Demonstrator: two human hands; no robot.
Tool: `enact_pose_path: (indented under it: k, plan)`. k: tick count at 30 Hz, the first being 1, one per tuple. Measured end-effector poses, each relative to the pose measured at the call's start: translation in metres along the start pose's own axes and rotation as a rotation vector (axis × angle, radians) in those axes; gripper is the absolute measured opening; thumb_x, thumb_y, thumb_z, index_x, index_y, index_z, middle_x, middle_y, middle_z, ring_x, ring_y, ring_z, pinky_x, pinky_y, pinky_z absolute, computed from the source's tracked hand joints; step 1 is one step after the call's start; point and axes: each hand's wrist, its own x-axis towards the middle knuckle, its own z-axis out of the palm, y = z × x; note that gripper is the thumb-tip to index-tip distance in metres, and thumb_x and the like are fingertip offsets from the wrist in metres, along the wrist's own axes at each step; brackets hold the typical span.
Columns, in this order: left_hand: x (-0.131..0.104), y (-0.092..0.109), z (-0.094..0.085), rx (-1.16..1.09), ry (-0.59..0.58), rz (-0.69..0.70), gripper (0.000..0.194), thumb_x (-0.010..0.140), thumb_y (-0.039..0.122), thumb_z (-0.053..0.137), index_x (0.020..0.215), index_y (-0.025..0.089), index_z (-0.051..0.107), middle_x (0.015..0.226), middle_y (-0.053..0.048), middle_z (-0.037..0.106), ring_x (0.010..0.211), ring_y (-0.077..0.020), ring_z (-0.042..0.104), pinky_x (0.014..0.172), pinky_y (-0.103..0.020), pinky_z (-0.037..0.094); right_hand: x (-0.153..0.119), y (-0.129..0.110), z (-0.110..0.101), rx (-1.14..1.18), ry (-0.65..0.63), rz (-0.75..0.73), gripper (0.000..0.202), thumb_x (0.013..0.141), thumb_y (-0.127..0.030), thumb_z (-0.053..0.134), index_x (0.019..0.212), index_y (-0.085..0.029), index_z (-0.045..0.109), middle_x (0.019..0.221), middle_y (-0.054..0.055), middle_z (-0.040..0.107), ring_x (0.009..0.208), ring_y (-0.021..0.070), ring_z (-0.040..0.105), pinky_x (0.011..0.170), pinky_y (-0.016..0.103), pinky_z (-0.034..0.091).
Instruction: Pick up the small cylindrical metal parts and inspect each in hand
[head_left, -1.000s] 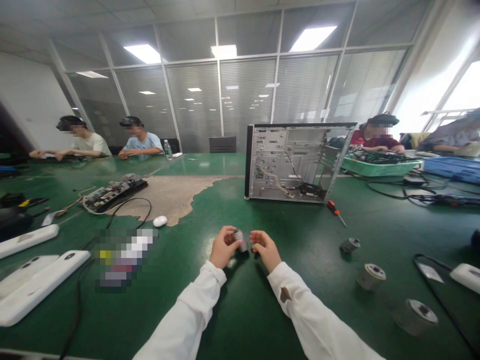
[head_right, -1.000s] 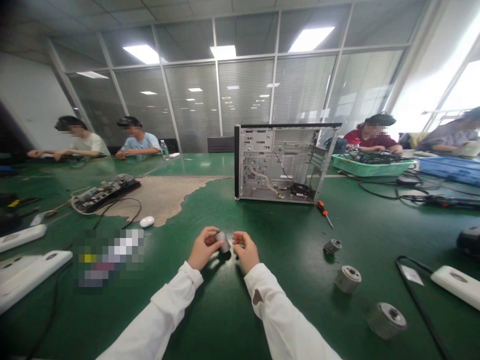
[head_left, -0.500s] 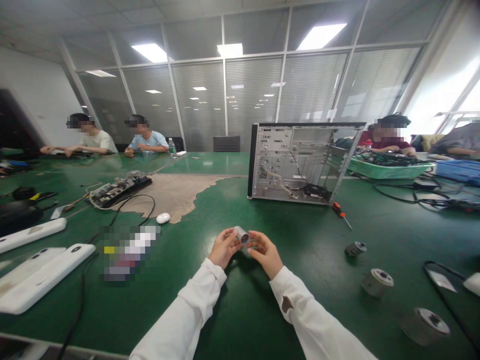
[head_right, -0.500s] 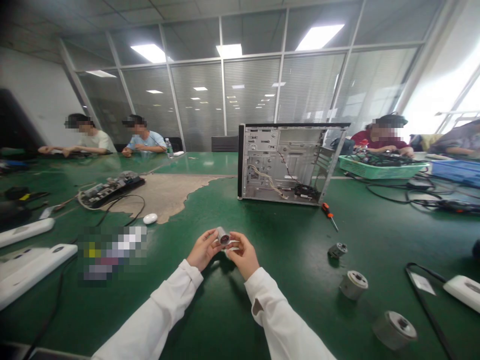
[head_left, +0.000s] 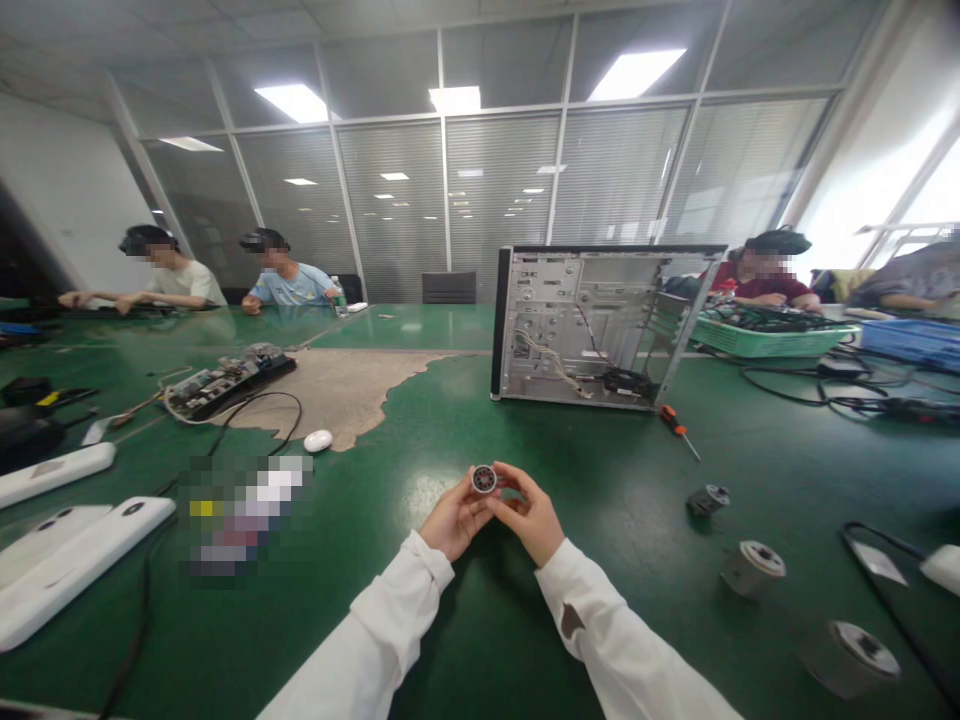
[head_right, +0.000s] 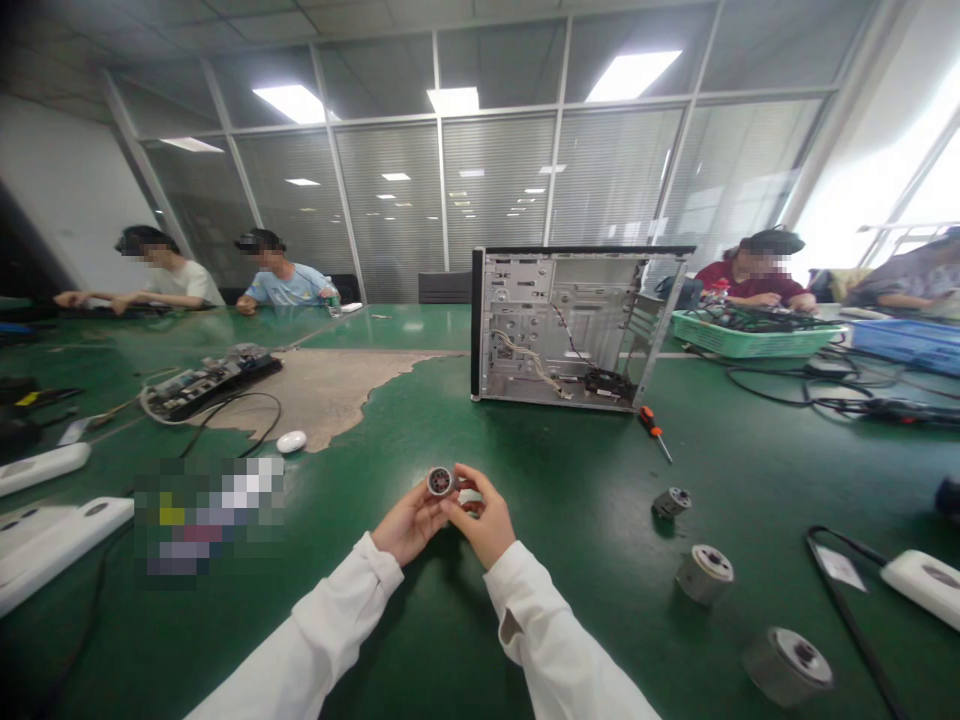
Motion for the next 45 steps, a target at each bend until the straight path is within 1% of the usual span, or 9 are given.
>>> enact_pose_path:
  k: [2, 5, 9, 14, 24, 27, 32, 39, 45]
  plan:
    - [0.000, 0.000, 0.000, -0.010, 0.017, 0.001, 0.022, 0.074, 0.029, 0.054, 0.083, 0.009, 0.058, 0.075, -0.008, 0.063, 0.065, -0.0122, 0.060, 0.061, -0.021, 0.050, 0.000, 0.001, 0.001, 0.033, -0.005, 0.011, 0.046, 0.061, -0.029, 0.063, 0.105, -0.022, 0.049, 0.107, 0.007, 0.054, 0.096, 0.0212, 0.051, 0.072, 0.033, 0.046]
    - [0.000, 0.001, 0.000, -0.008, -0.008, 0.016, 0.022, 0.073, 0.029, 0.056, 0.083, 0.010, 0.058, 0.075, -0.007, 0.062, 0.066, -0.0119, 0.060, 0.064, -0.021, 0.050, 0.001, 0.000, 0.002, 0.113, -0.004, 0.035, 0.045, 0.061, -0.030, 0.064, 0.104, -0.022, 0.050, 0.108, 0.008, 0.055, 0.096, 0.0214, 0.052, 0.076, 0.035, 0.045]
    - [-0.001, 0.000, 0.000, 0.048, -0.056, 0.052, 0.023, 0.070, 0.029, 0.059, 0.081, 0.010, 0.057, 0.075, -0.008, 0.063, 0.064, -0.0122, 0.060, 0.067, -0.024, 0.049, 0.001, -0.002, 0.003, 0.231, 0.005, 0.057, 0.040, 0.062, -0.029, 0.064, 0.099, -0.021, 0.052, 0.102, 0.007, 0.059, 0.094, 0.0205, 0.054, 0.081, 0.036, 0.042]
    - [-0.001, 0.001, 0.000, 0.114, -0.050, 0.088, 0.022, 0.068, 0.029, 0.061, 0.080, 0.010, 0.057, 0.076, -0.007, 0.063, 0.064, -0.0137, 0.061, 0.067, -0.028, 0.050, 0.002, 0.002, 0.002, 0.304, 0.040, 0.081, 0.039, 0.060, -0.026, 0.067, 0.096, -0.021, 0.053, 0.095, 0.006, 0.062, 0.090, 0.0188, 0.056, 0.084, 0.035, 0.040]
    - [0.001, 0.001, -0.004, 0.188, -0.086, 0.067, 0.023, 0.068, 0.025, 0.062, 0.081, 0.007, 0.057, 0.078, -0.012, 0.064, 0.068, -0.0155, 0.061, 0.072, -0.029, 0.048, 0.002, -0.005, 0.001, 0.494, 0.184, 0.245, 0.031, 0.056, -0.029, 0.069, 0.082, -0.019, 0.057, 0.076, 0.003, 0.063, 0.071, 0.0148, 0.058, 0.067, 0.030, 0.045]
    - [-0.001, 0.003, -0.002, 0.208, -0.124, 0.048, 0.026, 0.069, 0.029, 0.060, 0.084, 0.008, 0.057, 0.079, -0.011, 0.063, 0.069, -0.0151, 0.061, 0.071, -0.027, 0.048, 0.002, -0.004, 0.000, 0.462, 0.190, 0.238, 0.030, 0.056, -0.029, 0.069, 0.081, -0.019, 0.056, 0.076, 0.003, 0.063, 0.071, 0.0147, 0.058, 0.065, 0.029, 0.045]
    - [-0.006, 0.007, 0.002, 0.266, -0.151, 0.052, 0.028, 0.070, 0.035, 0.057, 0.086, 0.012, 0.054, 0.077, -0.007, 0.061, 0.066, -0.0136, 0.060, 0.068, -0.027, 0.048, 0.003, 0.002, -0.002, 0.305, 0.144, 0.164, 0.037, 0.057, -0.032, 0.067, 0.088, -0.020, 0.052, 0.080, 0.003, 0.063, 0.075, 0.0170, 0.058, 0.066, 0.031, 0.045]
    - [-0.004, 0.007, -0.005, 0.311, -0.161, 0.026, 0.031, 0.069, 0.036, 0.058, 0.092, 0.015, 0.052, 0.077, -0.006, 0.061, 0.063, -0.0129, 0.060, 0.068, -0.028, 0.047, -0.001, -0.001, 0.003, 0.082, 0.168, 0.151, 0.044, 0.055, -0.037, 0.067, 0.091, -0.019, 0.051, 0.085, 0.006, 0.061, 0.081, 0.0197, 0.057, 0.070, 0.033, 0.044]
    - [-0.002, 0.011, -0.004, 0.156, -0.108, -0.079, 0.041, 0.071, 0.048, 0.049, 0.097, 0.015, 0.047, 0.070, -0.007, 0.061, 0.061, -0.0150, 0.061, 0.068, -0.030, 0.047, 0.001, -0.001, -0.001, 0.176, 0.216, 0.158, 0.042, 0.058, -0.040, 0.064, 0.092, -0.020, 0.052, 0.091, 0.007, 0.059, 0.083, 0.0190, 0.055, 0.061, 0.028, 0.044]
